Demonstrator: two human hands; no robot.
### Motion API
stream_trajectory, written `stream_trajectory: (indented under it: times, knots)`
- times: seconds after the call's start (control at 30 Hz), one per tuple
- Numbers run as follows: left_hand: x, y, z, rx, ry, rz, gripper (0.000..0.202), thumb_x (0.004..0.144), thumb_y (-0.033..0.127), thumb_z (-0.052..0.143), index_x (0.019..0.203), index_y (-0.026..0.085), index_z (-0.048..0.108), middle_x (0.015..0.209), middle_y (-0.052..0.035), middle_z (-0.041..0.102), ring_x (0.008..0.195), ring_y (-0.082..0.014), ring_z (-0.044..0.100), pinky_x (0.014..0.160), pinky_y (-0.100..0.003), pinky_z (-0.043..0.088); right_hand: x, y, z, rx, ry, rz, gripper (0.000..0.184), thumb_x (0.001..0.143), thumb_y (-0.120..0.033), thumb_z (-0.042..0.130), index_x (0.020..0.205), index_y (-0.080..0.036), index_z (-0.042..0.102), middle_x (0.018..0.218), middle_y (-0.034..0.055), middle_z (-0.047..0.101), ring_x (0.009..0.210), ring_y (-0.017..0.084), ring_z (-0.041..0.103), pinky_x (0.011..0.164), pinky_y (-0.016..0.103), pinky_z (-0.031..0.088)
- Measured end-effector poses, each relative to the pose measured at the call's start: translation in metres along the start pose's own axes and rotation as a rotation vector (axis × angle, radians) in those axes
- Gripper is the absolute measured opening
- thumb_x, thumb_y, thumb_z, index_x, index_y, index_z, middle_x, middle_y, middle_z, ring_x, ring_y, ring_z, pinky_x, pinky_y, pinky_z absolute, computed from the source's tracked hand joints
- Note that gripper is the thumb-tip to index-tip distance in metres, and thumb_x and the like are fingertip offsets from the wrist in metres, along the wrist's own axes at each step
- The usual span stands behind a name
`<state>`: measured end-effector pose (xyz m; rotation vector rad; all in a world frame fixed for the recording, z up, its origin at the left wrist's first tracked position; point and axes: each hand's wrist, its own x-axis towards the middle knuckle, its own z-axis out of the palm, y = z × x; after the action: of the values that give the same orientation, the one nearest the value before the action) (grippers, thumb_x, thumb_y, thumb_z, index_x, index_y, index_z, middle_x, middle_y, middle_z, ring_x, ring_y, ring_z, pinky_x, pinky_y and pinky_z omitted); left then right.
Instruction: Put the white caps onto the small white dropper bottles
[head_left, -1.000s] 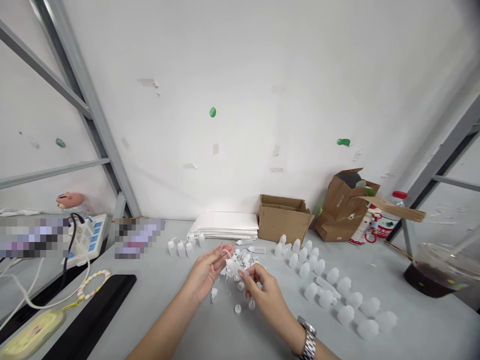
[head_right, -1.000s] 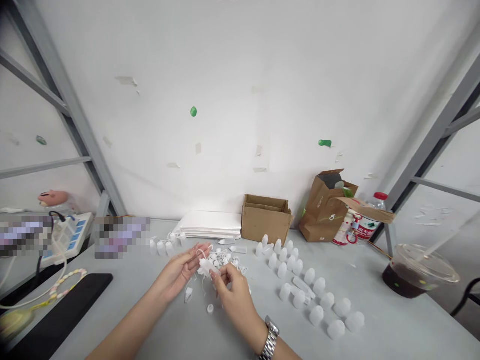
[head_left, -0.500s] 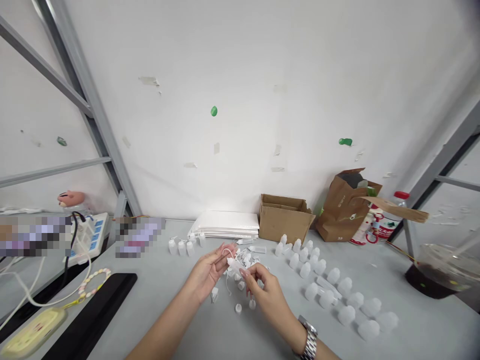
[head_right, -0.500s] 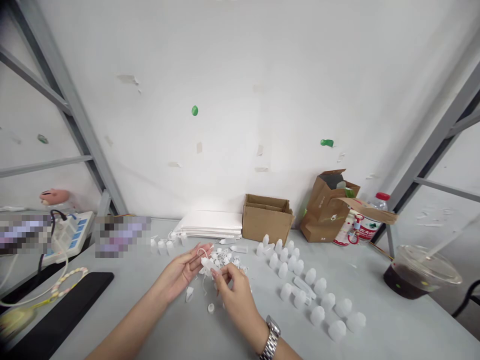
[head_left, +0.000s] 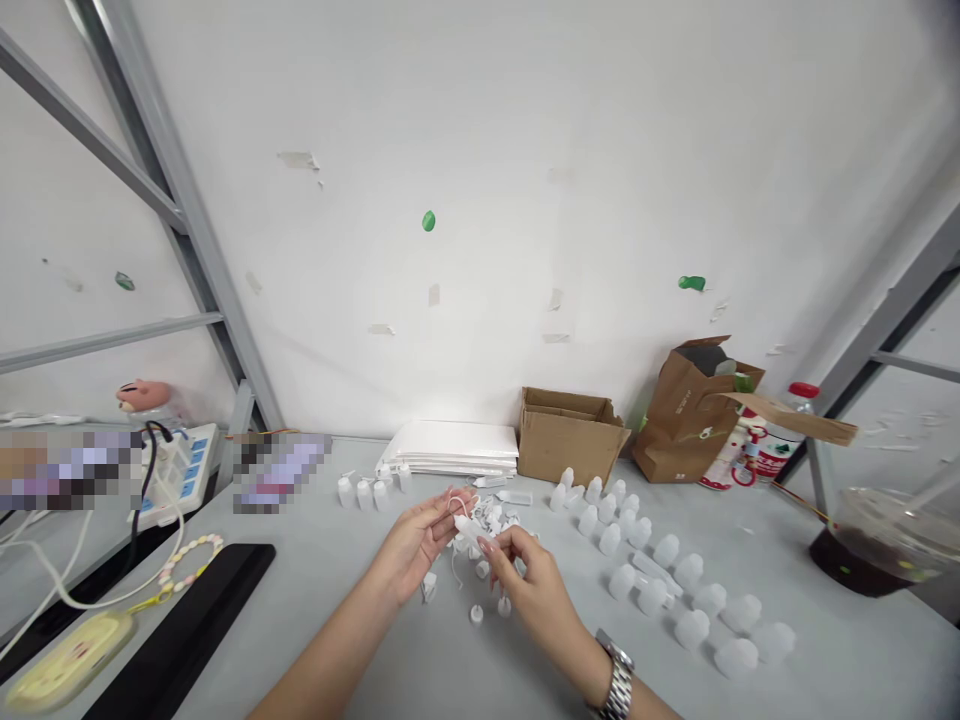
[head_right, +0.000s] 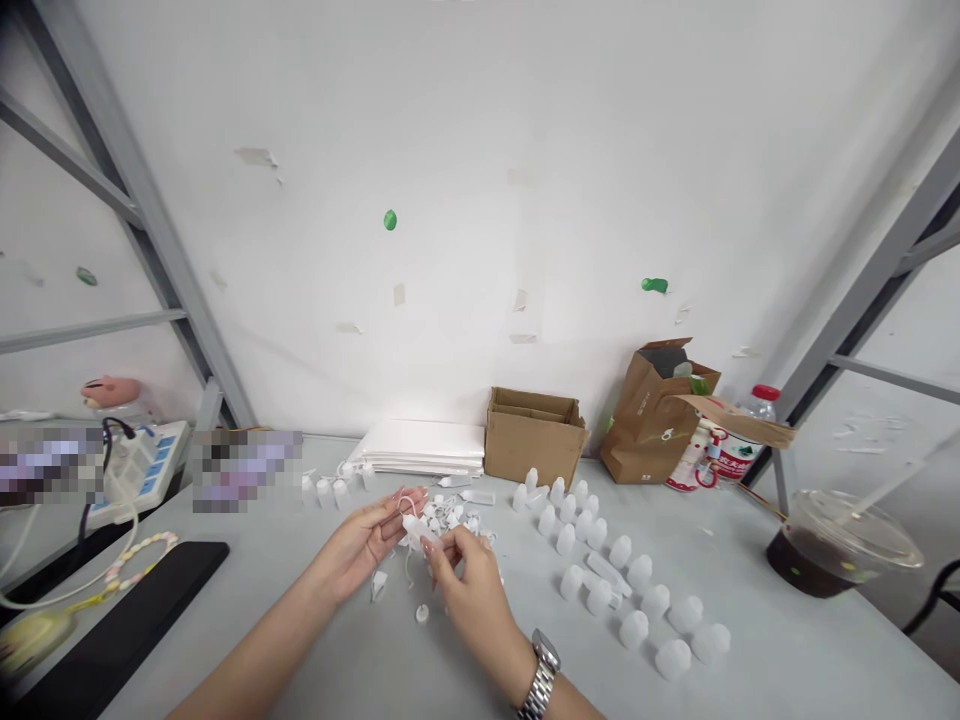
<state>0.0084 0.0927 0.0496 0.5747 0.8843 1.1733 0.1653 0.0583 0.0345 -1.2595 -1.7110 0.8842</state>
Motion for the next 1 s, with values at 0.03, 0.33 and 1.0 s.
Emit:
stream_trajectory:
  times: [0.03,0.33,1.0]
  knots:
    - [0.0003,-0.0004,-0.0004,0.003,-0.005,0.001,0.016,0.073,0.011,0.060,0.087,0.012,0.066,0.099,-0.0103,0.068,0.090,-0.0172,0.064,0.075,-0.021,0.051,-0.0002,0.0000,0.0002,-0.008,0.001,-0.001,0.033,0.084,-0.046,0.042,0.065,-0.019,0.049,0.060,-0.0010,0.057,0.065,0.015,0.051,0.067,0.026,0.036]
    - [0.0011,0.0001,0.0012,-0.081,0.028,-0.043,0.015,0.074,0.007,0.057,0.087,0.013,0.063,0.102,-0.0086,0.067,0.089,-0.0152,0.064,0.072,-0.020,0.052,-0.0027,0.0007,0.0024,-0.056,0.014,-0.030,0.031,0.085,-0.044,0.041,0.067,-0.019,0.051,0.063,0.0008,0.060,0.071,0.017,0.050,0.070,0.027,0.035]
    - [0.0000,0.0036,0.0016,-0.161,0.041,-0.078,0.015,0.077,0.003,0.051,0.084,0.012,0.060,0.096,-0.0081,0.068,0.081,-0.0133,0.066,0.070,-0.021,0.053,-0.0012,0.0006,0.0003,-0.114,-0.015,-0.024,0.029,0.084,-0.043,0.043,0.069,-0.020,0.052,0.065,0.0008,0.060,0.073,0.018,0.050,0.070,0.027,0.035]
